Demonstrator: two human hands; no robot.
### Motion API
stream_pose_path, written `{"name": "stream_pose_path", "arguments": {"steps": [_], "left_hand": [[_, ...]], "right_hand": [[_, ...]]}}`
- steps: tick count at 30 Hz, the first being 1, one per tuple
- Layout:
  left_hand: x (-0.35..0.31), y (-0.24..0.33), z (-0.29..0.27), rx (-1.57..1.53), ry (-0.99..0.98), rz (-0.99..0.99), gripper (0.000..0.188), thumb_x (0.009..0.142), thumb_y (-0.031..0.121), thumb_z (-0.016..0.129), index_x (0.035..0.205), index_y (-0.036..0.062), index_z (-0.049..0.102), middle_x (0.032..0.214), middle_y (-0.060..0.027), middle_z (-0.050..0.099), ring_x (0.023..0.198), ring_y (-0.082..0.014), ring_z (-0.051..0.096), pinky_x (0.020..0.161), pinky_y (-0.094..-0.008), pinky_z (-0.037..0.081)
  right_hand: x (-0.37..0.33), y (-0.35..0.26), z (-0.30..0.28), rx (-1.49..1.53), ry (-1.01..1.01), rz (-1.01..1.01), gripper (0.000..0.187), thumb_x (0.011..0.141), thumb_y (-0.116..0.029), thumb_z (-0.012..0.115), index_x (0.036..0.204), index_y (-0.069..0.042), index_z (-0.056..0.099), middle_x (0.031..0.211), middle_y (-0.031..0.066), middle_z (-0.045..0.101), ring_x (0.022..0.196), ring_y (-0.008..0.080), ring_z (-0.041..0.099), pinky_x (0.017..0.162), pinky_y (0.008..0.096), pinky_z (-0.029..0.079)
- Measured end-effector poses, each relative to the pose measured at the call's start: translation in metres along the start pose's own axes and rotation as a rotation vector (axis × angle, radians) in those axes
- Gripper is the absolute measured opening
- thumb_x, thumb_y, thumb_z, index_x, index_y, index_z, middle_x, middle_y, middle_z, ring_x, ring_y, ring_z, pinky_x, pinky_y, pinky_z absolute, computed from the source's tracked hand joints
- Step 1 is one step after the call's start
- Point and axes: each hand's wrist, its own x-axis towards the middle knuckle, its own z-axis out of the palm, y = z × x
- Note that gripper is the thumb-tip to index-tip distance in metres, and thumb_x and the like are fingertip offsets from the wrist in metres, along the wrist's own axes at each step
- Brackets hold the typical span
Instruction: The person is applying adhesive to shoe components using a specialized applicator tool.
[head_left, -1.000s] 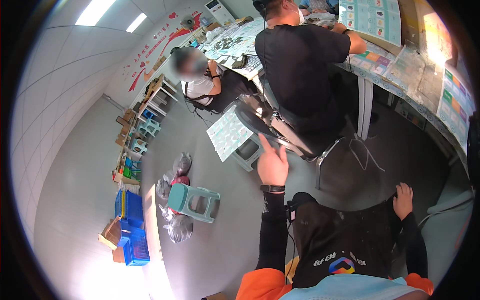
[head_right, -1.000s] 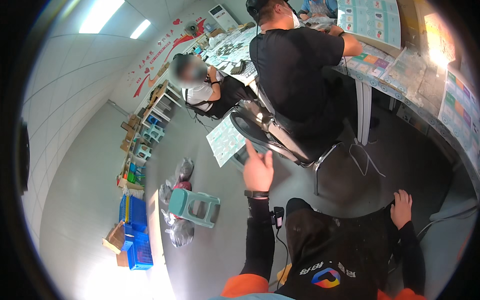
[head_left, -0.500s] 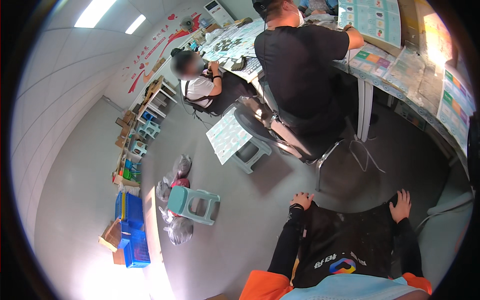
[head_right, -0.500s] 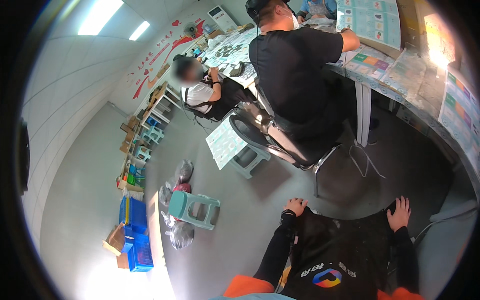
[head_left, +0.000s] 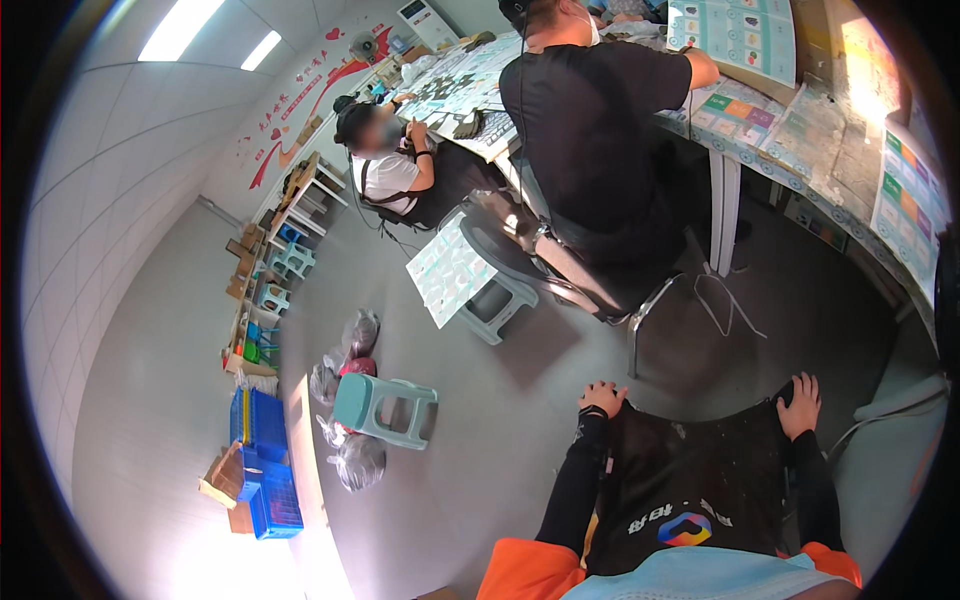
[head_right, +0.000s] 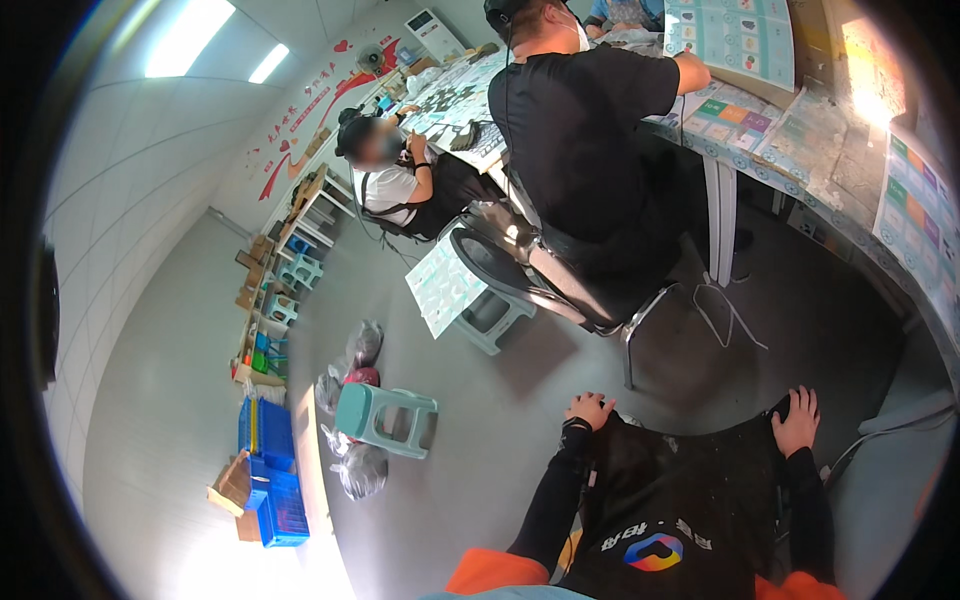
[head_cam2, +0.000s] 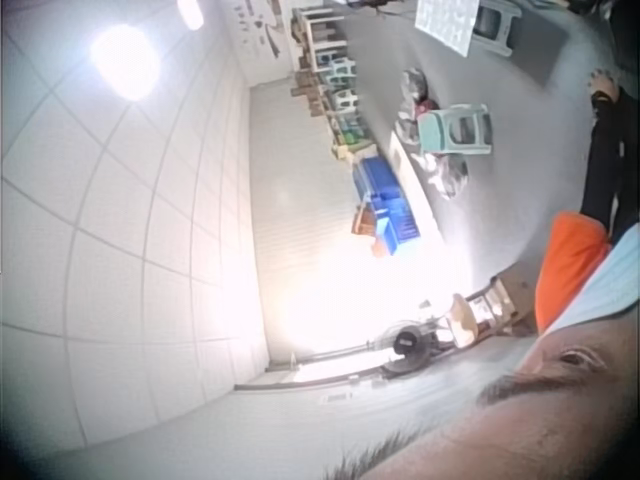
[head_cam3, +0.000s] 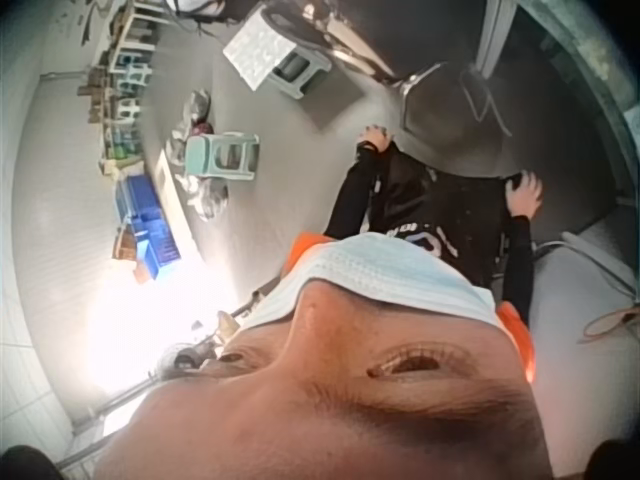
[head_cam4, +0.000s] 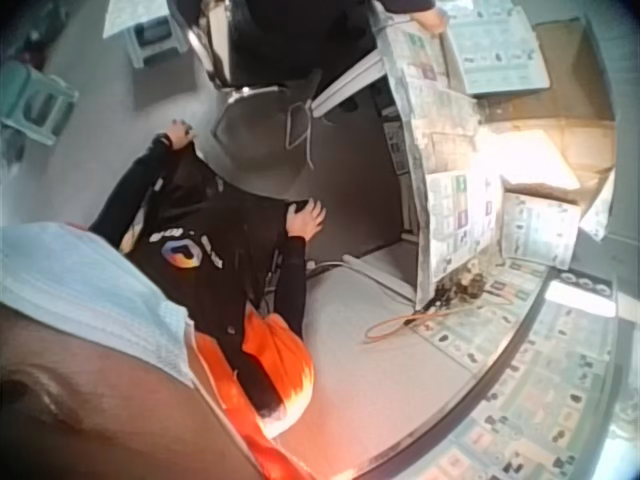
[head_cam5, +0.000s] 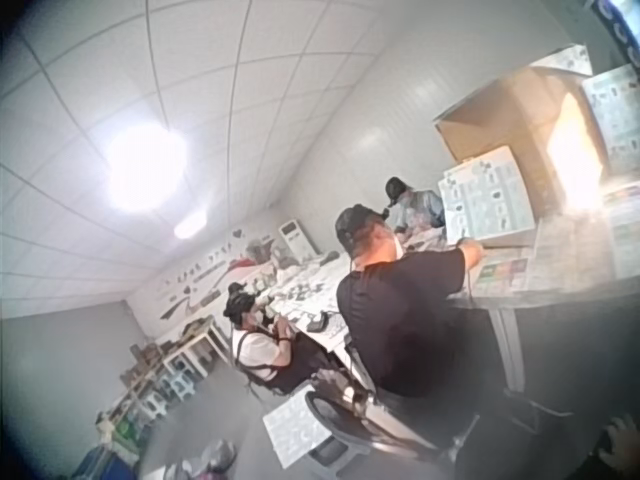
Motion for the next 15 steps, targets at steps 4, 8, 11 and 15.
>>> {"name": "stream_pose_path", "arguments": {"steps": [4,8,11,15], "left_hand": [[-0.0008,0.0003,-0.0025,-0.011,-0.012,-0.009,0.057,0.092,0.065,0.049,0.129,0.0246,0.063,0.139,-0.0041,0.054,0.133,-0.0306,0.045,0.104,-0.0579,0.038],[-0.0015,0.0002,-0.0039,-0.006,-0.009,-0.009,0.057,0.092,0.065,0.050,0.129,0.0244,0.063,0.138,-0.0041,0.055,0.133,-0.0304,0.045,0.105,-0.0582,0.038],[-0.0011,0.0008,-0.0052,-0.004,-0.010,-0.008,0.056,0.091,0.065,0.050,0.129,0.0243,0.063,0.138,-0.0041,0.055,0.133,-0.0304,0.045,0.104,-0.0584,0.038],[-0.0007,0.0016,-0.0053,-0.001,-0.004,-0.006,0.056,0.091,0.064,0.051,0.128,0.0241,0.064,0.137,-0.0042,0.055,0.132,-0.0305,0.045,0.104,-0.0583,0.039]], "right_hand": [[0.0004,-0.0005,0.0021,-0.007,0.002,0.012,0.062,0.079,-0.023,0.071,0.134,-0.008,0.049,0.147,0.0107,0.041,0.144,0.0337,0.028,0.112,0.0566,0.031],[0.0016,0.0016,0.0061,-0.018,0.011,0.007,0.062,0.079,-0.024,0.072,0.135,-0.008,0.049,0.147,0.0103,0.041,0.144,0.0334,0.028,0.112,0.0563,0.031],[0.0028,0.0016,0.0065,-0.020,0.014,0.004,0.062,0.079,-0.024,0.072,0.135,-0.008,0.049,0.147,0.0102,0.041,0.144,0.0334,0.028,0.112,0.0561,0.031],[0.0042,0.0031,0.0079,-0.025,0.019,0.003,0.062,0.079,-0.024,0.072,0.134,-0.008,0.049,0.146,0.0100,0.042,0.144,0.0334,0.028,0.112,0.0559,0.031]]}}
